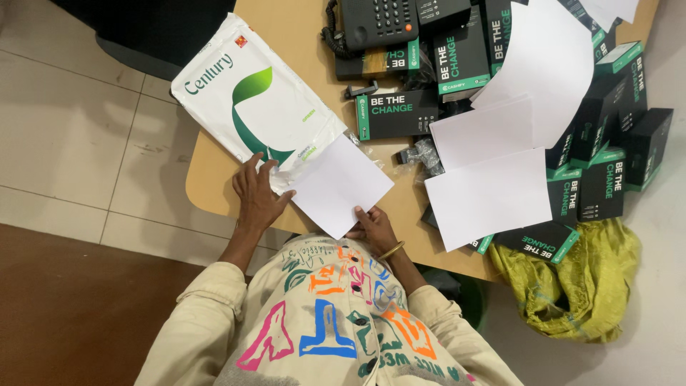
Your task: The person places sheets of white paper into a white shipping envelope, then uses their hands to seal the envelope's adhesive strip.
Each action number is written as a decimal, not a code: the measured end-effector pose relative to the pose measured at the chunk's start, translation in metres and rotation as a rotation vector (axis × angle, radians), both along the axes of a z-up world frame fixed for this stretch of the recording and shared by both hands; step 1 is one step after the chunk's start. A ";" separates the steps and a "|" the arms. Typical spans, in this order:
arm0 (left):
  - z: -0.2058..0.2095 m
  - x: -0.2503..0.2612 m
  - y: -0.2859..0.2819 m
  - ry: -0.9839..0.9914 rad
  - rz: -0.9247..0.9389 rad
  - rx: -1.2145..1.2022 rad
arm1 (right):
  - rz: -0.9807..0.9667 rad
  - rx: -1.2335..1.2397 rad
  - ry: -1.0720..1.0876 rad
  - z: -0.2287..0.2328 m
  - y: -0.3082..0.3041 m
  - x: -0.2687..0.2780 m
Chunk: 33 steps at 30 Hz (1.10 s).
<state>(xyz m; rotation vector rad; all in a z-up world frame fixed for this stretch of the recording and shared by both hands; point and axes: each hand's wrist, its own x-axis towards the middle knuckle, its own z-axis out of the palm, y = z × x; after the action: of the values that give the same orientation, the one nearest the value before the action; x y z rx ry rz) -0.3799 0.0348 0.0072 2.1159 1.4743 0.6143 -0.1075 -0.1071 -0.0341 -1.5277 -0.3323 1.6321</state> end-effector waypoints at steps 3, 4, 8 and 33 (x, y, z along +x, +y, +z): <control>-0.004 0.008 0.006 -0.003 -0.021 0.023 | 0.072 -0.044 0.077 -0.005 0.007 0.000; -0.007 0.012 0.007 -0.005 -0.020 0.023 | 0.146 -0.064 0.078 -0.008 0.009 0.002; -0.018 0.019 0.011 0.063 -0.065 0.124 | 0.237 -0.009 0.093 -0.011 0.013 0.006; -0.032 0.017 0.019 -0.085 0.039 -0.008 | 0.168 0.108 0.045 -0.042 0.134 -0.046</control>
<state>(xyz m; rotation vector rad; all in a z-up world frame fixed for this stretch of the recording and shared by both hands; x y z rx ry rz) -0.3632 0.0534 -0.0251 2.0340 1.4716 0.7030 -0.1535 0.0265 -0.0762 -1.4115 -0.5276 1.7459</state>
